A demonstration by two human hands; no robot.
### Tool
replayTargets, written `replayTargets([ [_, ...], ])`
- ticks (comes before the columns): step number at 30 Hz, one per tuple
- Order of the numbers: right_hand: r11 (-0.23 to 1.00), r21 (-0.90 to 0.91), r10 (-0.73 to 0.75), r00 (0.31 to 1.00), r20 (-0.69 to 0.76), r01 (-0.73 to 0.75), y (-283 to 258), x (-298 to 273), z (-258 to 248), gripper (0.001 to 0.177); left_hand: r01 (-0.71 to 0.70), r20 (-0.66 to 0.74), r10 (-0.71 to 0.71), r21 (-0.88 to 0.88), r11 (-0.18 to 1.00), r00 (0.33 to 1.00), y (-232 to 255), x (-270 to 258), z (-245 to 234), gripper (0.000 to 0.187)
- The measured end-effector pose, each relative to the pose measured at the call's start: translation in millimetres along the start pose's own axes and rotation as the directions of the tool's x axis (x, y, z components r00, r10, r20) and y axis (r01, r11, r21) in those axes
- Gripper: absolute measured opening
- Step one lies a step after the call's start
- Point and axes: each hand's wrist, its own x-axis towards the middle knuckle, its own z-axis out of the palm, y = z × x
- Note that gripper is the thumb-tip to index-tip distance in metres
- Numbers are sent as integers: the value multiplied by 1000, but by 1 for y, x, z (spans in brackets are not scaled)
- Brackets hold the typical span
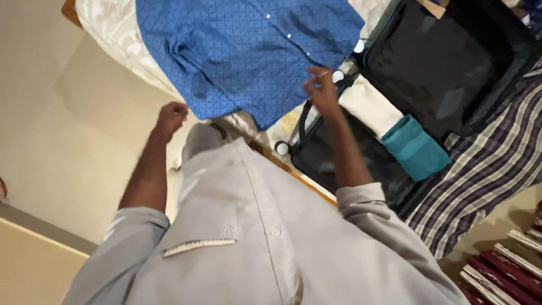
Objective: The person picks up a blue patterned shirt from a pile of clothes on a bed, then buttons it up one by one while holding it. After buttoning, the person lays the shirt flat on the bed and smooths it out.
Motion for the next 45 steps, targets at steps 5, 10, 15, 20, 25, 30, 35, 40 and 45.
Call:
replayTargets([
  [5,993,-69,-92,996,11,93,-1,-12,-33,31,171,-43,-177,-117,978,983,-8,-7,-27,26],
  [10,998,-67,-14,1000,9,15,-17,-41,1,32,328,7,-328,-38,944,945,3,14,-41,25],
  [15,996,-61,65,998,15,-64,-60,-55,59,35,170,77,-176,76,983,981,30,58,-74,25],
  [20,987,-114,104,994,-44,-109,-93,-39,94,37,150,114,-156,60,987,981,53,100,-100,27],
  [25,997,-66,29,987,-157,-40,-119,-32,121,39,199,139,-214,110,974,967,59,128,-130,25],
  [30,978,-41,197,968,-153,-205,-150,-47,141,40,278,149,-301,153,948,942,54,141,-148,24],
  [35,933,19,359,919,-161,-361,-148,-60,142,43,266,146,-295,191,945,944,51,142,-147,25],
  [40,960,-15,271,944,-187,-278,-110,-65,125,41,202,167,-233,181,962,958,53,132,-123,27],
  [45,972,103,227,962,-151,-213,-70,-65,121,39,142,166,-191,269,952,967,58,118,-102,29],
])
